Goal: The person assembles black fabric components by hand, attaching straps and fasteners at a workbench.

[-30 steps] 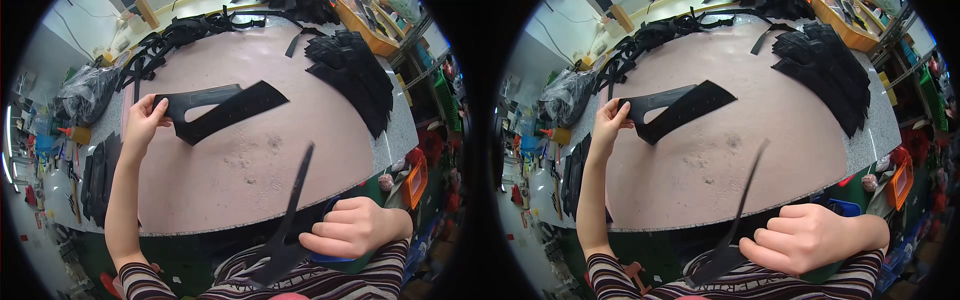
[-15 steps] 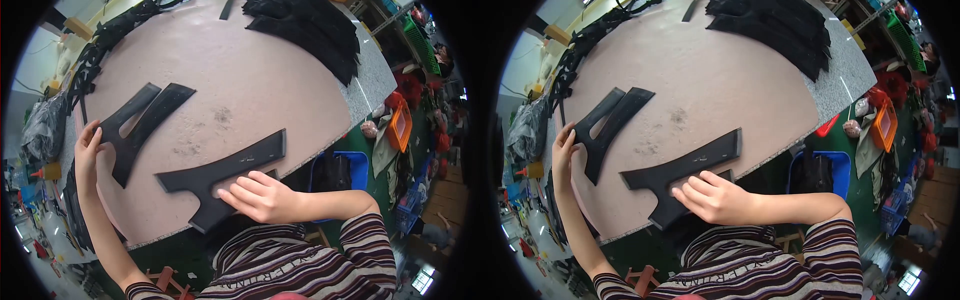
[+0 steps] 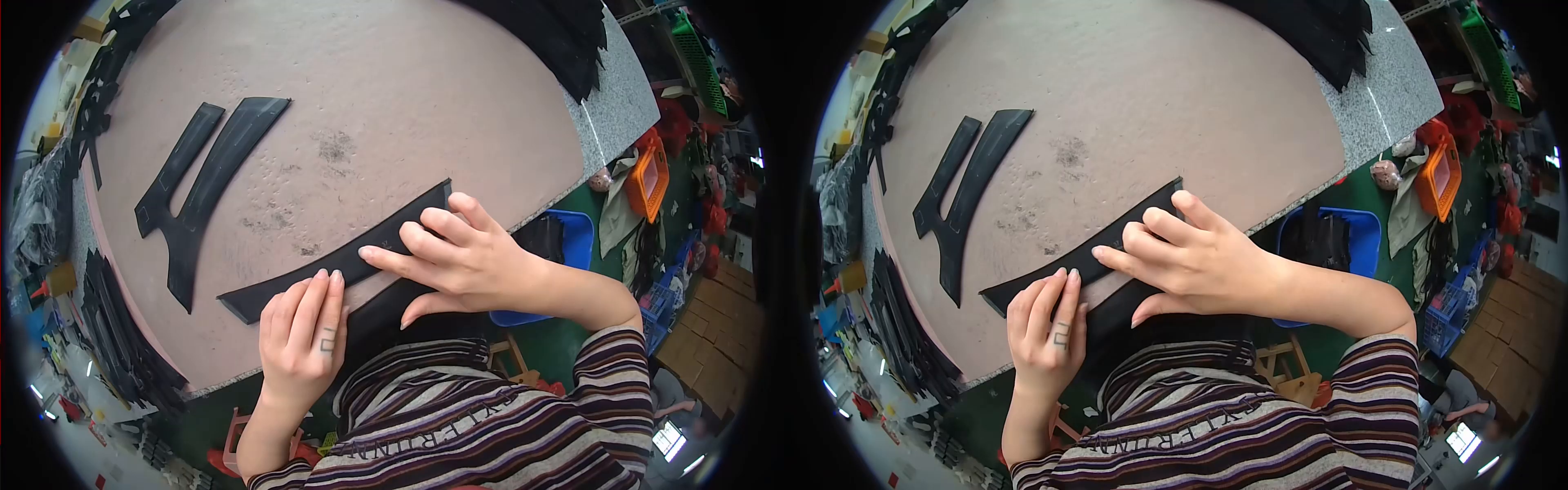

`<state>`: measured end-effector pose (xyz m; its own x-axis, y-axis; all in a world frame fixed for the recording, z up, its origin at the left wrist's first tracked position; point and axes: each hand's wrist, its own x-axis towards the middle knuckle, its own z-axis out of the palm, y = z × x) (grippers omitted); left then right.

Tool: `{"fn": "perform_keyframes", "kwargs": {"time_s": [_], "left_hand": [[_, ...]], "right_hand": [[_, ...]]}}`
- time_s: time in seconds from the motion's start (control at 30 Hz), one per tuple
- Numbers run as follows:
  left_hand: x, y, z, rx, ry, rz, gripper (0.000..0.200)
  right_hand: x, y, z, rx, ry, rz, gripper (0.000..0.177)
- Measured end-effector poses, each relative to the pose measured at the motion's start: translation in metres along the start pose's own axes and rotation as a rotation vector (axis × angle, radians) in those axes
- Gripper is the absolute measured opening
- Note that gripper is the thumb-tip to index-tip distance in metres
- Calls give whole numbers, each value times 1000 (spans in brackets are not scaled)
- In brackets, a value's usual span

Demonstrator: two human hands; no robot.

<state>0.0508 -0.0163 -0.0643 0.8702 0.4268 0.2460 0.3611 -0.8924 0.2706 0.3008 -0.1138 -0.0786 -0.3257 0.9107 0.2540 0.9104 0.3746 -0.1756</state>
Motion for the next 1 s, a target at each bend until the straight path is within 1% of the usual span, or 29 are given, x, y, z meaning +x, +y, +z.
{"fn": "perform_keyframes", "kwargs": {"time_s": [0.07, 0.17, 0.2, 0.3, 0.33, 0.47, 0.5, 0.57, 0.67, 0.77, 0.87, 1.0], "left_hand": [[-1, 0, -1, -12, -3, -10, 45], [-3, -2, 1, -20, 1, -5, 44], [-3, -2, 3, -23, 12, -6, 44], [-2, -3, 5, -35, 21, -10, 44], [-2, -3, 5, -39, 21, -12, 45], [-3, -6, 4, -4, 15, 26, 43], [-4, -5, 5, -3, 24, 24, 43], [-4, -5, 8, -11, 38, 18, 44], [-2, -6, 9, -19, 45, 19, 43], [-2, -5, 4, -17, 17, 11, 45], [-2, -3, 4, -34, 18, -23, 48], [-2, -4, 6, -52, 39, -21, 49]], "right_hand": [[1, 9, -3, 41, -30, -30, 74], [-18, 42, 1, 45, -32, -193, 75], [-18, 45, 0, 67, -32, -198, 79], [5, 30, -7, 66, -100, -180, 80], [13, 26, -1, 94, -72, -163, 82], [3, 39, -8, 150, -110, -193, 78], [-6, 47, -8, 145, -51, -218, 77], [-15, 55, -9, 142, -65, -250, 79], [5, 40, -7, 108, -108, -235, 79], [17, 31, -3, 159, -108, -172, 80], [-10, 50, -8, 77, -75, -218, 82], [-1, 45, -5, 117, -107, -225, 83]]}}
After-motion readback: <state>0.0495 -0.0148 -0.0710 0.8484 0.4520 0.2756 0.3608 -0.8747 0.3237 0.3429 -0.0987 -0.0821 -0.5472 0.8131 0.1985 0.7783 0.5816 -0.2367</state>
